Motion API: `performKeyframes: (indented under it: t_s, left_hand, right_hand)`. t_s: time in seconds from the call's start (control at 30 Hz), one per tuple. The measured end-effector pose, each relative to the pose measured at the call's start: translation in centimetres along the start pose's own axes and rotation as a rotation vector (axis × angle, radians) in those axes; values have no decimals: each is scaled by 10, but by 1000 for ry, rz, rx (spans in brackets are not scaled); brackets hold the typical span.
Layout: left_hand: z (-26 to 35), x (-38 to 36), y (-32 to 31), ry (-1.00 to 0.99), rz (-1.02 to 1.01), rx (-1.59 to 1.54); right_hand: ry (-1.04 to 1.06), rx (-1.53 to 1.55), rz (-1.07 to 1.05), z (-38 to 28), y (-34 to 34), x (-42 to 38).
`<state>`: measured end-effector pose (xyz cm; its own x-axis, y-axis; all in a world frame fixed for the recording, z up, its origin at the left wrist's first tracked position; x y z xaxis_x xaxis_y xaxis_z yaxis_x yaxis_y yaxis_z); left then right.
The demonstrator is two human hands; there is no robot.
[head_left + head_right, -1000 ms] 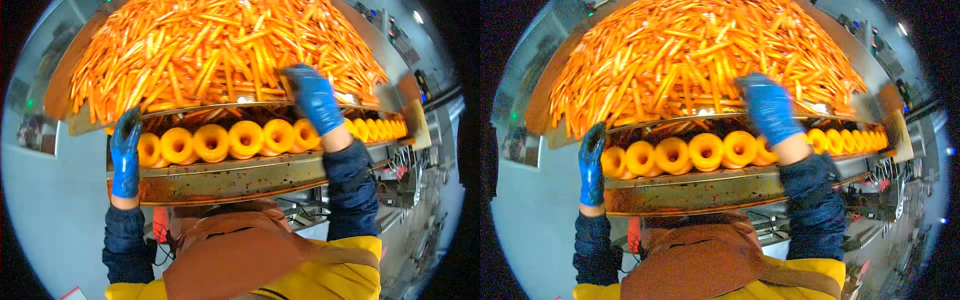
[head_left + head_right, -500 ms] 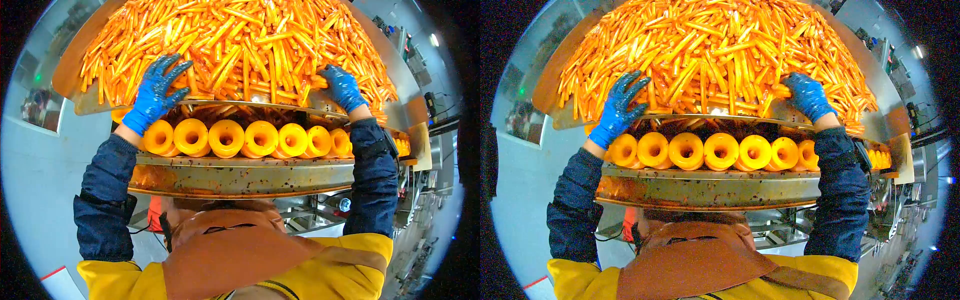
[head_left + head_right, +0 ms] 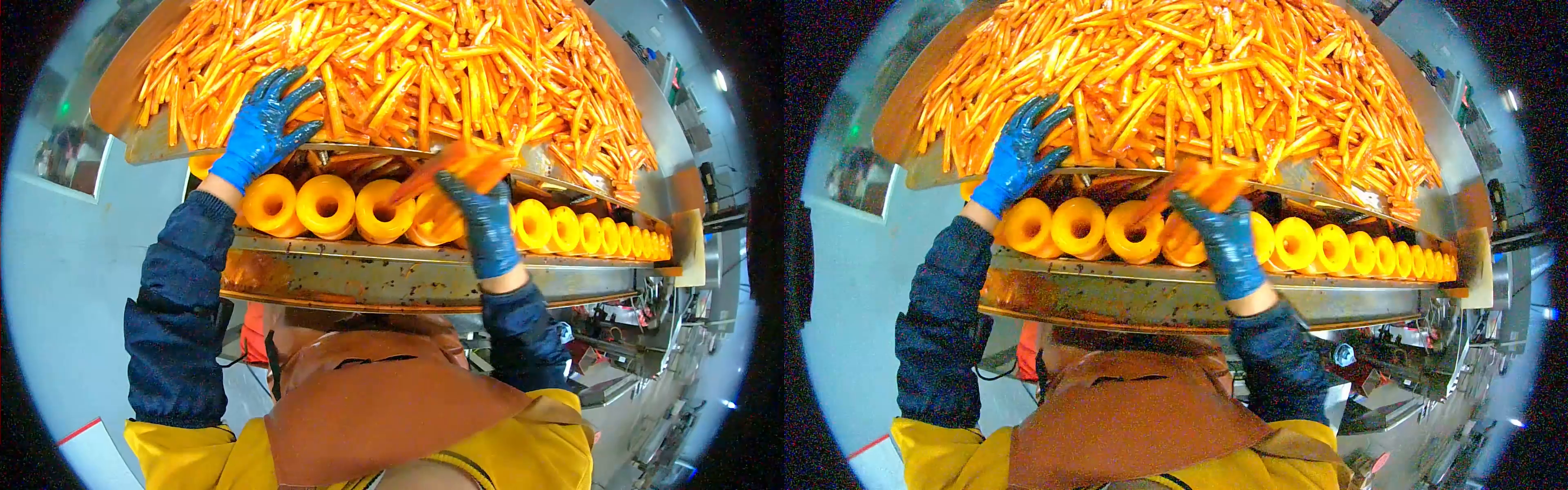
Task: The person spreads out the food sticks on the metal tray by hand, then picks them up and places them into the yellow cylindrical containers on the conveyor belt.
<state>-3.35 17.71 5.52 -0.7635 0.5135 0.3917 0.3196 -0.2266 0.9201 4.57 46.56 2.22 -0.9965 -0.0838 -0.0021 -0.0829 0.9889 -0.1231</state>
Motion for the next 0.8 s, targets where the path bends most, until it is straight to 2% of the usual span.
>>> performKeyframes:
  t_s: [0.1,0.13,0.2,0.27,0.47,0.53,0.57,0.6,0.67,0.7,0.73,0.8]
  left_hand:
    - [-1,-1,0,-11,6,23]
    - [-2,0,-1,-4,-24,7]
    - [-3,0,-1,-3,-12,20]
    - [-3,-1,-1,10,-10,10]
    - [-8,-2,-7,11,17,24]
    - [-9,-2,-8,7,25,27]
    - [-10,-2,-8,13,22,18]
    - [-10,-2,-8,17,24,19]
    - [-10,-3,-8,11,28,9]
    - [-10,-4,-8,13,12,-10]
    - [-10,-4,-8,18,12,-13]
    - [-9,-3,-7,16,10,6]
  right_hand:
    - [13,-278,-31,22,-33,2]
    - [16,-275,-40,24,-36,1]
    - [-11,-205,49,23,-34,-3]
    - [66,-108,59,6,-41,-8]
    - [44,85,-39,25,-79,-9]
    - [-31,-103,-55,44,-74,0]
    - [-154,-235,-89,50,-69,2]
    - [-154,-237,-93,47,-67,2]
    - [-47,-237,13,34,-58,2]
    - [112,-208,5,24,-61,3]
    - [108,-212,1,22,-64,1]
    - [207,-27,-51,7,-83,-6]
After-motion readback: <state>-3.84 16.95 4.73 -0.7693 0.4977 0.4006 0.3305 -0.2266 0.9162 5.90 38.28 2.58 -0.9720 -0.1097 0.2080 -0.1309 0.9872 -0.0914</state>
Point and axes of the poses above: each hand's wrist, its own x-axis towards the middle knuckle, its own y-axis out of the back of the hand, z = x × y, the point moved 6 cm from there along x, towards the middle knuckle, and after that the axes turned 8 degrees about -z, right-handed, at the moved point
